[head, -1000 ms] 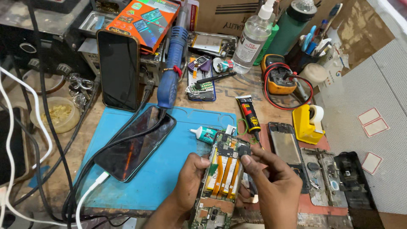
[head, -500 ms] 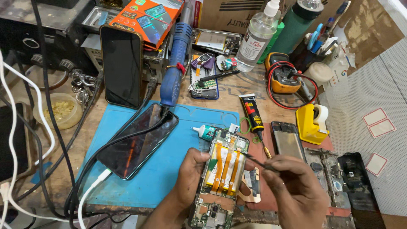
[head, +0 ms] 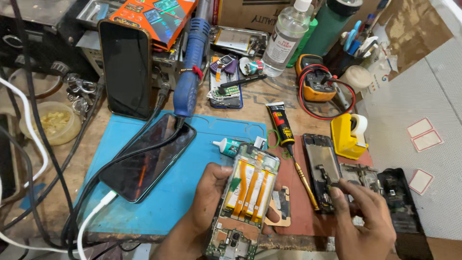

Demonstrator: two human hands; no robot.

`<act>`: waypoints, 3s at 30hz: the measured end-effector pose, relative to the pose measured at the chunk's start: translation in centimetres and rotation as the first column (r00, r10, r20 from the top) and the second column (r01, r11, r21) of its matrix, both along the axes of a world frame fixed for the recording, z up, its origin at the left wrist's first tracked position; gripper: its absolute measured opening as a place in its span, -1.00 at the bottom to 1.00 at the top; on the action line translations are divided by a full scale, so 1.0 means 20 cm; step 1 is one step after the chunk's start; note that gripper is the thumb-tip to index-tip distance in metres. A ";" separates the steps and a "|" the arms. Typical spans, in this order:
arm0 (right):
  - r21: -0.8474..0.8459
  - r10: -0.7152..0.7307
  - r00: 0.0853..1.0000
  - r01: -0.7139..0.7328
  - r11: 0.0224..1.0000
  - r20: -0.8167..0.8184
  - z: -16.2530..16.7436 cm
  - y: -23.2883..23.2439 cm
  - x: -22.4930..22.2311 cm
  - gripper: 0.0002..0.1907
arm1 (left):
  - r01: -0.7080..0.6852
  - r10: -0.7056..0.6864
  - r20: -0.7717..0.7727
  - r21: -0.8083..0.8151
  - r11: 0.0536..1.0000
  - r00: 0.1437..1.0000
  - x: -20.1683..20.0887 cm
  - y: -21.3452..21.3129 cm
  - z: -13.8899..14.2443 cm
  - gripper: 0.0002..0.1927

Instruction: The person uses a screwdriver to remove screws from the back of a smartphone, then separates the back cover from the main body. The person places the back cover aside and holds the opened phone, exposing the internal components.

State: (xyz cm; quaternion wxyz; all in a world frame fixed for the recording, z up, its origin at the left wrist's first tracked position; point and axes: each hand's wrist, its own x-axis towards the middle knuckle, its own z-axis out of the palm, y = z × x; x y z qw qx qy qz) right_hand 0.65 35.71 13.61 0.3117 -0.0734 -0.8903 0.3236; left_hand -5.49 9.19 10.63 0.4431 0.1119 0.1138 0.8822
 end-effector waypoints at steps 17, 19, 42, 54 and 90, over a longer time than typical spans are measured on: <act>0.527 0.528 0.707 -0.705 0.474 0.471 -0.75 0.47 0.30 -0.78 | 0.164 -0.067 0.250 -0.392 0.905 0.966 0.36 0.10 0.01 -0.48; 0.546 0.597 0.670 -0.728 0.415 0.441 -0.89 0.72 0.31 -0.78 | -0.087 -0.056 -0.243 -0.541 0.837 0.968 0.30 0.04 0.04 -0.42; -0.144 0.647 0.610 -0.667 0.731 0.457 -0.37 0.23 0.07 -0.34 | -0.998 -0.536 -0.843 0.059 -0.028 -0.035 -0.02 -0.16 0.16 -0.22; 0.053 0.626 0.712 -0.673 0.738 0.320 -0.11 -0.11 0.04 0.01 | -0.986 -0.568 -0.807 -0.160 -0.047 0.159 -0.05 -0.14 0.26 -0.13; 0.316 0.515 0.763 -0.637 0.703 0.391 -0.12 0.18 0.01 -0.46 | -0.933 -0.445 -0.840 0.183 0.309 -0.312 0.12 -0.15 0.35 0.04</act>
